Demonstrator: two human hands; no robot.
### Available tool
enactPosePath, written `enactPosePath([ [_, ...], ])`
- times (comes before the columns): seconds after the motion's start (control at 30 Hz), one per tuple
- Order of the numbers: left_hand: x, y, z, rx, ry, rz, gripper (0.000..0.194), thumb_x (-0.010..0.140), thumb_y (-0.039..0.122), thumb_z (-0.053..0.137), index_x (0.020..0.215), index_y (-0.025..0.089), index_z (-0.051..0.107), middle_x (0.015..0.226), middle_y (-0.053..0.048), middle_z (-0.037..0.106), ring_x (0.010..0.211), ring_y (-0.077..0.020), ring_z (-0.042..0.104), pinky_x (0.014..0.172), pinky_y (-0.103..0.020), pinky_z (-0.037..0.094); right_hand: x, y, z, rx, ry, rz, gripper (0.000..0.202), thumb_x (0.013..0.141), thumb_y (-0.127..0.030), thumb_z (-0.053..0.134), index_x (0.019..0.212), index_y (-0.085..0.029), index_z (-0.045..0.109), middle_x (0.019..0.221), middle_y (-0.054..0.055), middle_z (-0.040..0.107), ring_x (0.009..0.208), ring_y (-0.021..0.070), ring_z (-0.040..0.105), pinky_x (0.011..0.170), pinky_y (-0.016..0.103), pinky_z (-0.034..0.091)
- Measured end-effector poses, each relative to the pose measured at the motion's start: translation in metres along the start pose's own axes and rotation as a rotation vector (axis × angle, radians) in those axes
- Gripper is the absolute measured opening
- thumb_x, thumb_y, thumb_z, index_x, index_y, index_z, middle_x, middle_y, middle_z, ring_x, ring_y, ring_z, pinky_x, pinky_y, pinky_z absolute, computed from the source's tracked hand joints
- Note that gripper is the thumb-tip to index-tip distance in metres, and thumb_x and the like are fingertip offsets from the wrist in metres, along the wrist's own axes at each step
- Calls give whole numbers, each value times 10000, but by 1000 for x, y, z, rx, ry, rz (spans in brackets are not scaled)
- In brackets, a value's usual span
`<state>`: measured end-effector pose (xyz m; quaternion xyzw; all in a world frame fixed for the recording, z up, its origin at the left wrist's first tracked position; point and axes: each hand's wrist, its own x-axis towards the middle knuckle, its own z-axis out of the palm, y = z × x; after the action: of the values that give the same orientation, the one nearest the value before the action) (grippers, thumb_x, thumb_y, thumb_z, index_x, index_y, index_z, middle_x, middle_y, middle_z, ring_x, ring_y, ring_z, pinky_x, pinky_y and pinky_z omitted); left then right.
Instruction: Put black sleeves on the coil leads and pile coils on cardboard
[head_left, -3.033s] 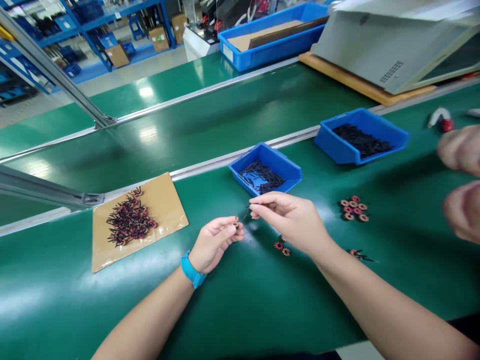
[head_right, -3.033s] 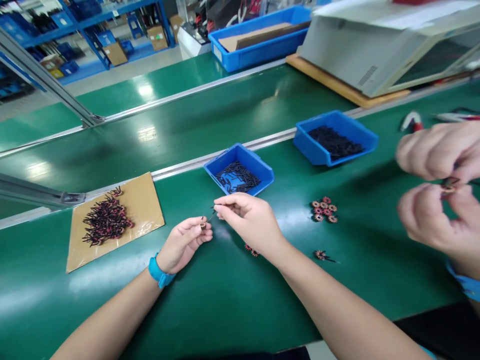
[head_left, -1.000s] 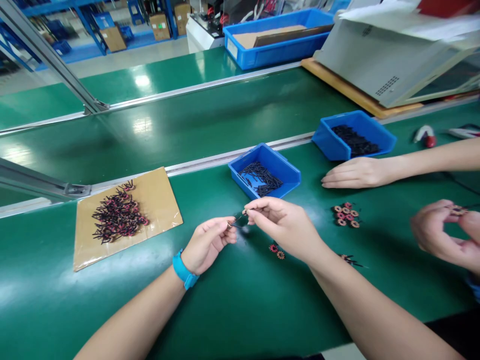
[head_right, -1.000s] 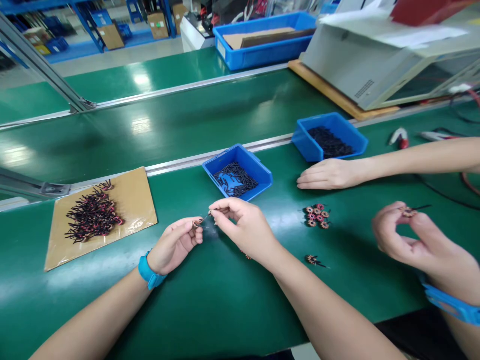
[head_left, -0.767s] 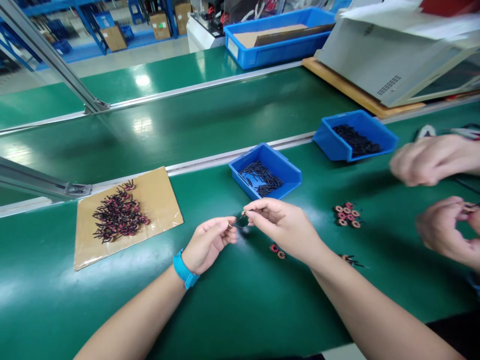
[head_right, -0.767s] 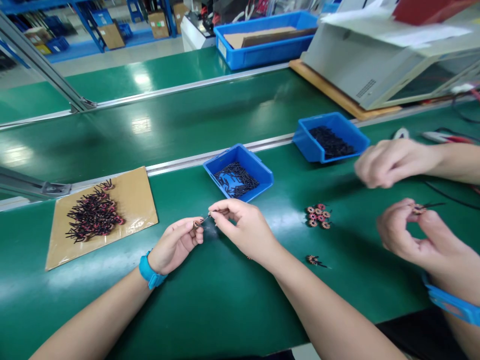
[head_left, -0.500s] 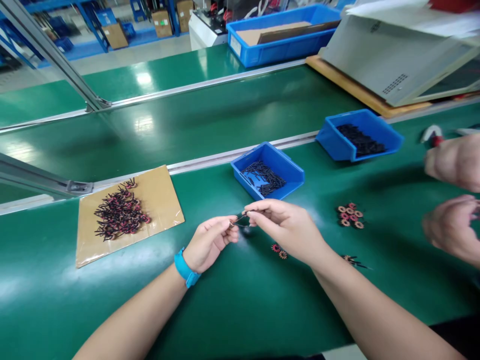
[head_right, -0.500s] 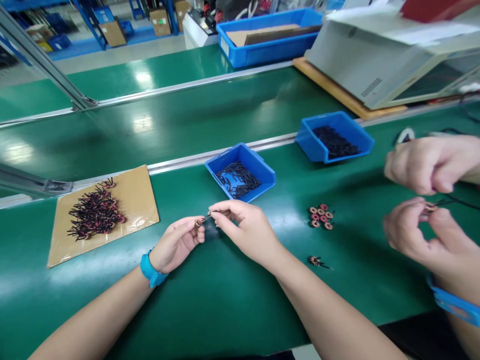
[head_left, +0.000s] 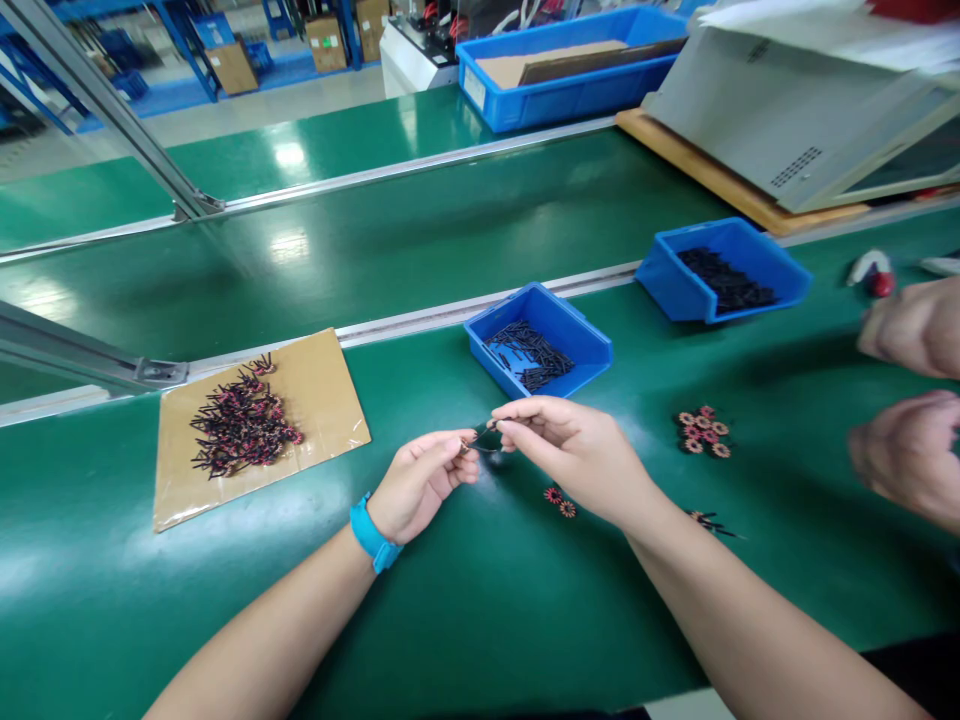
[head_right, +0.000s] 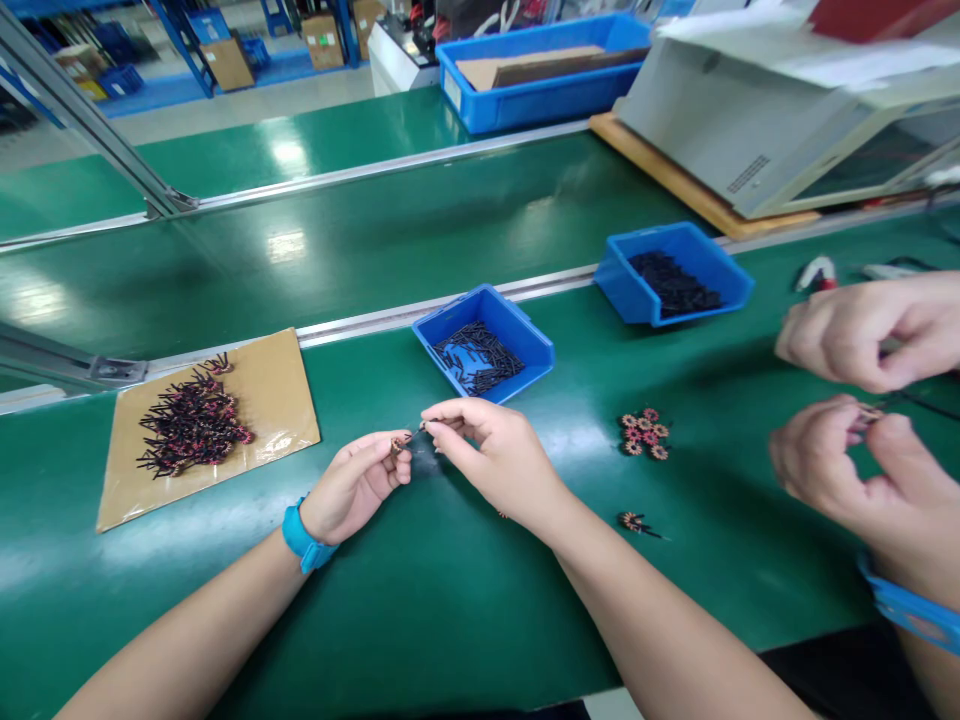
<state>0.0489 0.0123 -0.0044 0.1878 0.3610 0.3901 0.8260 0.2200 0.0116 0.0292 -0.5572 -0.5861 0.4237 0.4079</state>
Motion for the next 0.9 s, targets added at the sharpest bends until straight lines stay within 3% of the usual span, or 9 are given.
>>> enactPosePath([
  [0.9,-1,0,1,-4,-3,1,257,652,282,755,832,106,703,670,-33,657,601,-94,573,639,-243,446,1,0,0,49,-8,24,145,747,-274,602,837,-173,655,695,39,703,615,146,661,604,281,562],
])
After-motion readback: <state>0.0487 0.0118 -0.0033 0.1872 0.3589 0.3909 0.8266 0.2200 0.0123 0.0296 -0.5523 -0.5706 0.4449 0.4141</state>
